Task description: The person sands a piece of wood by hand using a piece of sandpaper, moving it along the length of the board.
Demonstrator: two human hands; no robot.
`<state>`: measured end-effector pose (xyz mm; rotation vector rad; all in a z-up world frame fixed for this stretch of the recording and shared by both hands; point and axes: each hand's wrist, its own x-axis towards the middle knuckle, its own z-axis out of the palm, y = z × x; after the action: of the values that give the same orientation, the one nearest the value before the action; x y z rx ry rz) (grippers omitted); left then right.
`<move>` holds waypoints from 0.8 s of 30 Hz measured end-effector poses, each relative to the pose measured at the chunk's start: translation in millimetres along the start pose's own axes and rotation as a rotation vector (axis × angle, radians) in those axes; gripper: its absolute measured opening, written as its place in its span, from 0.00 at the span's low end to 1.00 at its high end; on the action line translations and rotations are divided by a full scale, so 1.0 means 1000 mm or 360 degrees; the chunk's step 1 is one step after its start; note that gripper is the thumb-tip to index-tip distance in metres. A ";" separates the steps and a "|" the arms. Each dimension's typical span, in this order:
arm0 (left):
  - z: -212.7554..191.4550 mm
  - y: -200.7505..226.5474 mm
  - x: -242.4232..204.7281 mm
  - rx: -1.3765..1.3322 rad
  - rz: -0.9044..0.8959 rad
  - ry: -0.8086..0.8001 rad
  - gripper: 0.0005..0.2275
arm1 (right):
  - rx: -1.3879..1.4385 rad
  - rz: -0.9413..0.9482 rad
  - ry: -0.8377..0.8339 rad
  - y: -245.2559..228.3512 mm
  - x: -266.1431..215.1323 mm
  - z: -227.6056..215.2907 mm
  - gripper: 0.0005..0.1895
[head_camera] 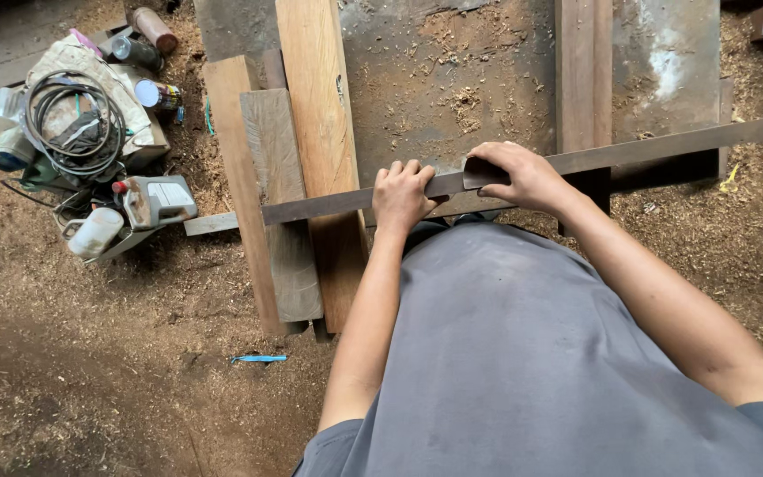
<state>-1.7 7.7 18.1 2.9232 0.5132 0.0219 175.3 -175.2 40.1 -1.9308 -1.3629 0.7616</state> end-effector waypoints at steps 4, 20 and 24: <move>0.000 0.000 0.000 -0.0023 0.0007 0.0010 0.19 | -0.0020 -0.0023 0.0023 0.003 0.000 0.002 0.35; 0.003 0.000 0.002 0.0024 -0.0012 -0.0028 0.17 | -0.0032 -0.0023 0.0083 -0.001 -0.001 0.003 0.35; 0.006 -0.002 0.008 -0.0079 -0.0025 -0.0059 0.18 | -0.0051 0.0014 0.0141 -0.006 0.002 0.006 0.29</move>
<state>5.3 11.0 11.9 2.8652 0.5223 -0.0210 167.6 -170.4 41.1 -1.9724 -1.3216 0.6544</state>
